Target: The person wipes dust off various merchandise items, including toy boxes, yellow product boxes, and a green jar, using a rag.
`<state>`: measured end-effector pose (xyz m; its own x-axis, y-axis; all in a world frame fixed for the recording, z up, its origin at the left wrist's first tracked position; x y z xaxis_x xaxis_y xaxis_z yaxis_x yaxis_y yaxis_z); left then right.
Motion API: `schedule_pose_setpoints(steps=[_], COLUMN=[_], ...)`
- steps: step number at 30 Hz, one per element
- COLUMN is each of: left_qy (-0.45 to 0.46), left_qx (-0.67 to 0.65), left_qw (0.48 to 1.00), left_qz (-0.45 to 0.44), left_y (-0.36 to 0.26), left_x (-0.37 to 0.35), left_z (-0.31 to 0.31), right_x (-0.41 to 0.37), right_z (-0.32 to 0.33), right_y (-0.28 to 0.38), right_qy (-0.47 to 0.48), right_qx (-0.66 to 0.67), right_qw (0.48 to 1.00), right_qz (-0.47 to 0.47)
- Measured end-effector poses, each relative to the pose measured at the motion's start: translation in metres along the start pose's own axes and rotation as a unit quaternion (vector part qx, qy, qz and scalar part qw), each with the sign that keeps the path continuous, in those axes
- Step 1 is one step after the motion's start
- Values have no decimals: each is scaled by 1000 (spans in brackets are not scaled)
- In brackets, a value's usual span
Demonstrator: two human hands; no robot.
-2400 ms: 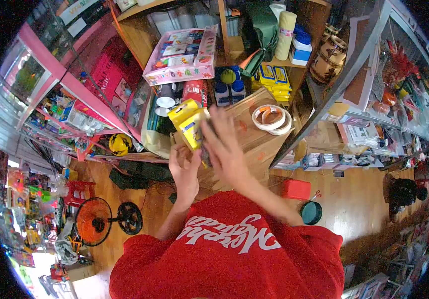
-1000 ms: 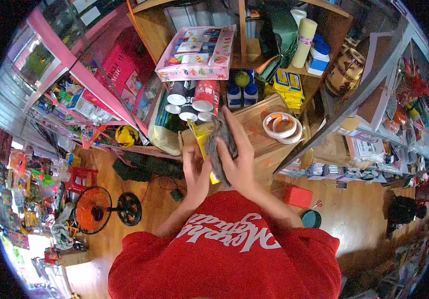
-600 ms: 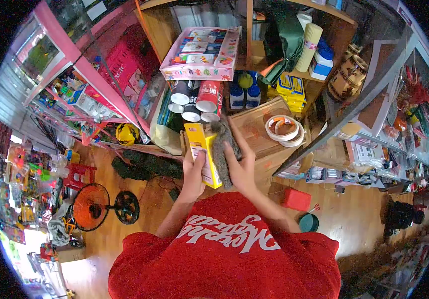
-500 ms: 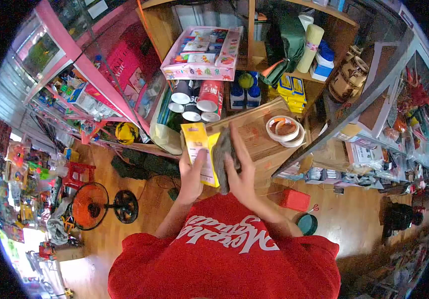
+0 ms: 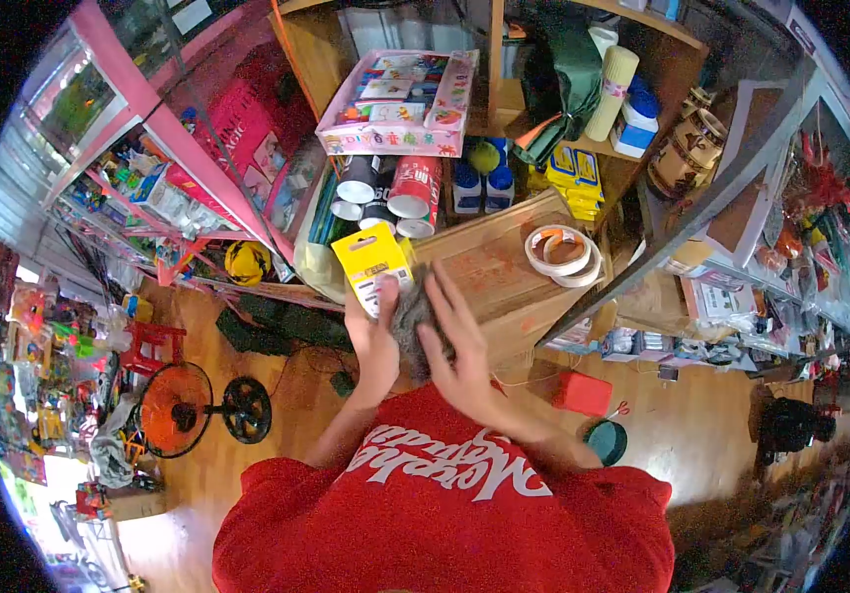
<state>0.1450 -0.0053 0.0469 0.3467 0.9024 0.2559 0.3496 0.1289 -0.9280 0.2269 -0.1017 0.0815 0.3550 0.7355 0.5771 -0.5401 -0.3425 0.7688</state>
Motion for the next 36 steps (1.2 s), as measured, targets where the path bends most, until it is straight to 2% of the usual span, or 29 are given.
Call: schedule_pose_setpoints(steps=[2, 3, 6, 7, 10, 12, 13, 15, 18, 19, 21, 24, 26, 28, 29, 30, 32, 33, 34, 36], left_qy=[-17, -37, 31, 28, 39, 24, 10, -10, -38, -23, 13, 9, -22, -40, -64, -68, -72, -73, -64, -2], left_qx=[-51, -16, 33, 146, 272, 191, 181, 76, 31, 24, 9, -78, -44, -27, 52, 9, -78, 24, 59, 40], left_qw=[998, 999, 999, 986, 951, 977, 979, 994, 996, 998, 1000, 996, 997, 993, 986, 989, 990, 990, 986, 987], left_qz=[26, 35, 12, -69, -137, -91, -92, -76, -69, -46, 4, -29, -63, -106, -147, -129, -93, -115, -142, -155], left_y=[9, 17, 13, 0, -10, 1, 3, -3, -10, -9, -8, -1, -6, -8, -7, -1, 7, 1, 3, 5], left_x=[-1, -6, -6, -9, -12, -6, 1, 5, 9, 8, 2, -2, -2, 4, 7, 8, 10, 6, 1, -10], left_z=[4, 8, 5, 0, -3, 4, 8, 14, 17, 13, -1, -12, -13, -13, -8, -6, -5, -6, -6, -9], right_x=[2, 3, 30, 38, 46, 34, 23, 4, -5, -1, 12, 30, 30, 10, -1, -7, -12, -12, -8, -2], right_z=[-1, 0, 13, 15, 15, 8, 3, -3, 2, 7, 18, 28, 20, 0, -11, -18, -20, -20, -16, -8], right_y=[-3, -4, 7, 10, 12, 13, 9, 4, -9, -12, -27, -48, -60, -72, -64, -59, -58, -58, -66, -92], right_qy=[-19, -29, -37, -42, -38, -40, -34, -5, 4, -36, -115, -192, -206, -224, -231, -236, -260, -273, -256, -219], right_qx=[-31, -47, -74, -81, -89, -103, -106, -102, -47, -55, 15, 164, 305, 391, 426, 460, 459, 460, 482, 523], right_qw=[999, 998, 995, 994, 992, 991, 991, 993, 998, 998, 992, 958, 906, 856, 833, 808, 797, 791, 795, 798], right_qz=[15, 20, 48, 62, 80, 75, 70, 61, 36, 9, -43, -140, -209, -252, -268, -283, -293, -298, -266, -203])
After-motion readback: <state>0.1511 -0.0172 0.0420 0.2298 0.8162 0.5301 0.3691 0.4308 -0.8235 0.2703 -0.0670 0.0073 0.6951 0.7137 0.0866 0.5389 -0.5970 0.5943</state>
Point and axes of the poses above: each hand's wrist, its own x-axis towards the middle knuckle, its own z-axis out of the back of the hand, y = z × x, the point moved 6 cm from there along x, towards the middle knuckle, and after that the axes turned 1 degree about y, right-handed, at the moved point
